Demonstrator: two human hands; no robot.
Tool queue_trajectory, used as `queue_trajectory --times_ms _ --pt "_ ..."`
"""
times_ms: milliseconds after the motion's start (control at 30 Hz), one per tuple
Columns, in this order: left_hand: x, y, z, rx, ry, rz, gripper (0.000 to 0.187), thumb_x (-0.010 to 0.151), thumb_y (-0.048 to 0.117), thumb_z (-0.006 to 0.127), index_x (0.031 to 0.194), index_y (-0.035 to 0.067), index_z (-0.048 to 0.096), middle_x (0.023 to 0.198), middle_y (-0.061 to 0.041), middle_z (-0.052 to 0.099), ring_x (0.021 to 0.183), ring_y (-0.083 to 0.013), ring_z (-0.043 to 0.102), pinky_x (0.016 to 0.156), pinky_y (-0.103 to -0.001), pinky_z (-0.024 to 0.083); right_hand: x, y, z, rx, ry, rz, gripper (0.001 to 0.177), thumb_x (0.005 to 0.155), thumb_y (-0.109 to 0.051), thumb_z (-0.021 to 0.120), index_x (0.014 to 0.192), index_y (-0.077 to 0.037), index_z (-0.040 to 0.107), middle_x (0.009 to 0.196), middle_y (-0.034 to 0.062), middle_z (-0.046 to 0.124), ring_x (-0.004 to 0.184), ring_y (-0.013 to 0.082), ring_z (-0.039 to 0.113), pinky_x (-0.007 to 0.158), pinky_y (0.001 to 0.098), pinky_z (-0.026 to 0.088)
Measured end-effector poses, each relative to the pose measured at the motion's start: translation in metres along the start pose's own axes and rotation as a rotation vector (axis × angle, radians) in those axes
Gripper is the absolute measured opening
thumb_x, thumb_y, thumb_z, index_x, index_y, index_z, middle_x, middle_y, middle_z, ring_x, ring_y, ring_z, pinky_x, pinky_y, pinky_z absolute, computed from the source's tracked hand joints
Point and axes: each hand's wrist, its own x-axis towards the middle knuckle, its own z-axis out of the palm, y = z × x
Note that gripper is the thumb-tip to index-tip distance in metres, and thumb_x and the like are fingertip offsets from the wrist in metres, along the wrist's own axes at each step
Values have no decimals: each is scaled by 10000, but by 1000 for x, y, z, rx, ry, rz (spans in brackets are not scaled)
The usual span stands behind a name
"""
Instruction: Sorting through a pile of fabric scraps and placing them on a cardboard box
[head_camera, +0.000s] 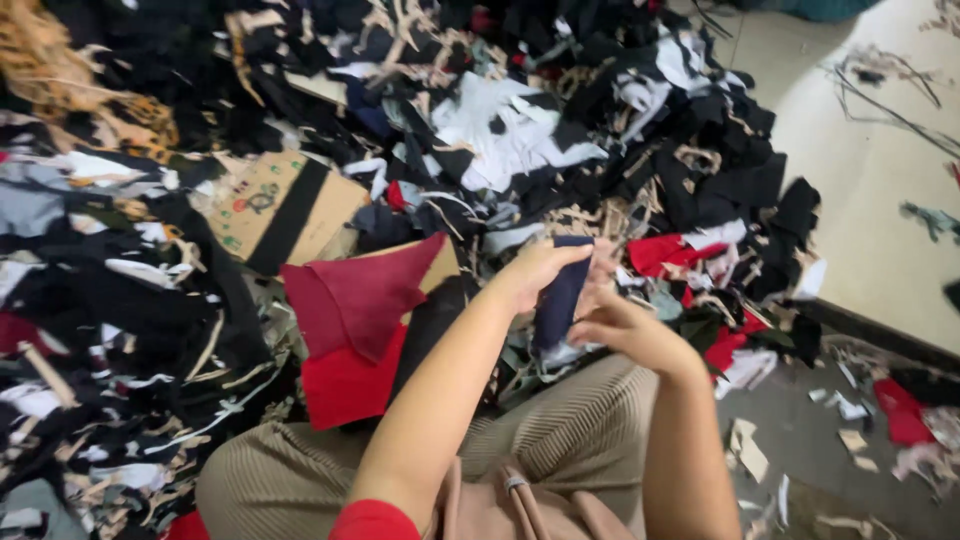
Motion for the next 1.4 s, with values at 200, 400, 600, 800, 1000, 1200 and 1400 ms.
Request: queue_trajectory --times_ms 200,400,600,800,1000,1200,1400 --pt "-107 58 4 316 -433 264 156 882 129 728 750 52 756 763 -87 742 704 -146 721 669 -272 613 26 -24 -31 150 236 -299 401 1089 -260 456 1425 -54 536 1363 177 627 1355 256 543 1177 454 357" --pt "-114 35 -39 594 -483 189 166 907 187 776 985 41 770 946 -110 769 830 -186 731 709 -334 640 48 -91 -10 174 -370 -242 446 1004 -182 557 1413 -5 580 1245 114 715 1117 178 643 980 427 529" --pt "-187 91 -52 900 -453 148 274 911 357 759 1026 108 772 906 -20 774 887 -98 688 793 -327 604 75 -121 16 -33 -652 -510 148 995 -142 627 990 -8 690 951 68 627 921 197 582 846 408 502" --pt "-211 85 -95 862 -178 306 208 902 290 789 1058 152 782 924 69 777 886 -16 643 851 -233 543 90 -125 42 106 -616 -442 168 994 -106 619 1133 -11 623 900 -9 642 816 95 582 778 285 457" --pt "-232 74 -114 767 -182 421 492 970 243 714 1435 141 591 1380 -12 663 1262 -75 540 1140 -347 397 72 -175 71 -121 -309 -316 472 1078 -347 459 1357 0 614 1239 225 690 1234 333 626 1088 505 443" --pt "-222 55 -141 839 -2 462 557 957 215 731 1482 186 548 1501 -35 567 1379 -229 512 1134 -452 411 55 -209 105 -135 -251 -284 360 851 -101 807 1195 -24 740 942 55 799 878 127 689 847 291 559" --pt "-227 47 -151 650 101 713 1018 797 232 914 1574 223 255 1572 -75 411 1488 -279 343 1202 -595 249 46 -229 118 -199 -187 -307 375 828 -63 804 1199 -92 760 945 57 818 841 110 711 809 291 582"
